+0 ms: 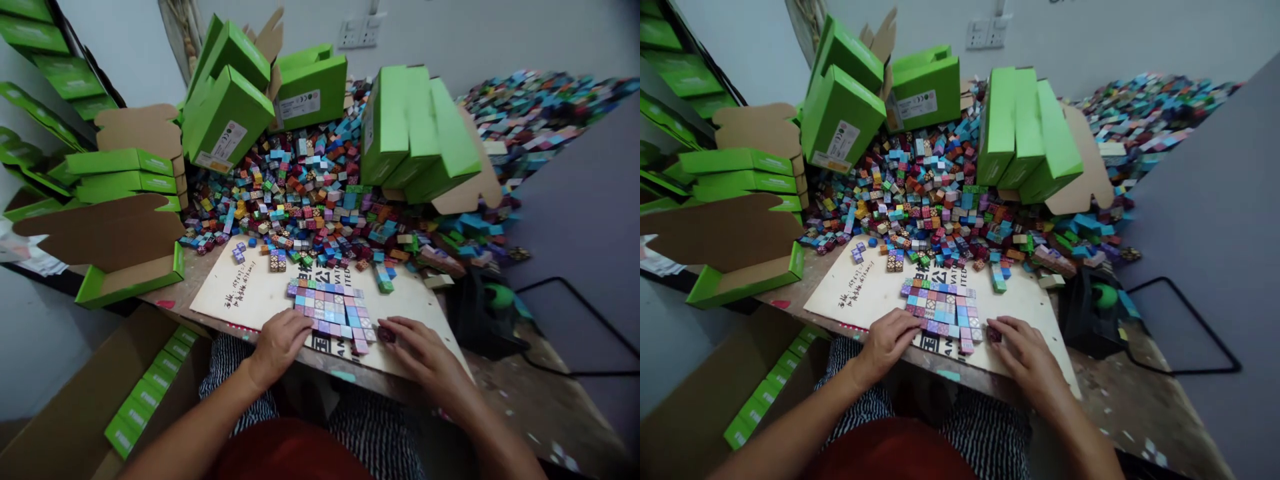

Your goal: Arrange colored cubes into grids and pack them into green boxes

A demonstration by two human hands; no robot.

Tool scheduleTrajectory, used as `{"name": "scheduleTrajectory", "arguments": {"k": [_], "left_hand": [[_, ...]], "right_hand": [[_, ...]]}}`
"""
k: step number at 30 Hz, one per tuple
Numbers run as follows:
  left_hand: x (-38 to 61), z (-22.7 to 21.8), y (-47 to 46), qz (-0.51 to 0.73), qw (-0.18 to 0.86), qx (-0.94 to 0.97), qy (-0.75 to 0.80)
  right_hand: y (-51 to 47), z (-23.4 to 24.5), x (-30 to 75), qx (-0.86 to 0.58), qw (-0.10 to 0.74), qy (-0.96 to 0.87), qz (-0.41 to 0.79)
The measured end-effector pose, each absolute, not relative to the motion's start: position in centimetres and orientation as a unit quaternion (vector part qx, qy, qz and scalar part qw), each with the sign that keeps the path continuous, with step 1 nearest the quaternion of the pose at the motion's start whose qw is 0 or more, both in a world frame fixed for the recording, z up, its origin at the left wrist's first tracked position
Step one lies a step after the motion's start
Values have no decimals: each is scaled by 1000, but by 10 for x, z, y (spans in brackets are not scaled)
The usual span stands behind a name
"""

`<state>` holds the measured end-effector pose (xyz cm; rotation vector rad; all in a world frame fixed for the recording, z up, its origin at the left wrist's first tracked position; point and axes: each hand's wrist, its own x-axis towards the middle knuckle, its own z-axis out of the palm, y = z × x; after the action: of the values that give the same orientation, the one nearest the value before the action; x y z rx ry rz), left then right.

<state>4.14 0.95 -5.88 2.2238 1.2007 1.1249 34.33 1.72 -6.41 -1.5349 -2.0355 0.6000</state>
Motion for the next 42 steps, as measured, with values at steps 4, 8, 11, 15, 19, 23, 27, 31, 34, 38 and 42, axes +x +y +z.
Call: {"name": "scheduleTrajectory", "arguments": {"k": [4, 8, 11, 15, 19, 23, 27, 31, 34, 38, 42], "left_hand": [[30, -53, 5, 421, 219, 755, 453], [18, -49, 0, 443, 242, 705, 498], [15, -49, -3, 454, 253, 683, 513], [14, -52, -2, 425, 271, 719, 479], [14, -56, 3, 391, 232, 768, 452], [17, -51, 13, 387, 212, 799, 408], [19, -36, 32, 339, 171, 839, 390], [15, -32, 60, 214, 142, 873, 415], [16, -36, 76, 149, 158, 887, 408], [26, -44, 80, 148, 164, 892, 394], [33, -53, 76, 166, 160, 891, 391]], "right_hand": [[18, -54, 333, -601, 319, -705, 200], [21, -29, 283, -555, 371, -718, 197], [26, -18, 227, -456, 331, -800, 205], [30, -21, 201, -442, 297, -833, 148], [22, -27, 247, -524, 351, -754, 186], [10, -32, 287, -627, 330, -658, 254], [6, -35, 293, -631, 318, -647, 287], [25, -31, 303, -622, 316, -663, 271], [46, -28, 307, -578, 300, -673, 351], [59, -32, 296, -548, 292, -677, 395], [52, -38, 288, -541, 318, -693, 356]]}}
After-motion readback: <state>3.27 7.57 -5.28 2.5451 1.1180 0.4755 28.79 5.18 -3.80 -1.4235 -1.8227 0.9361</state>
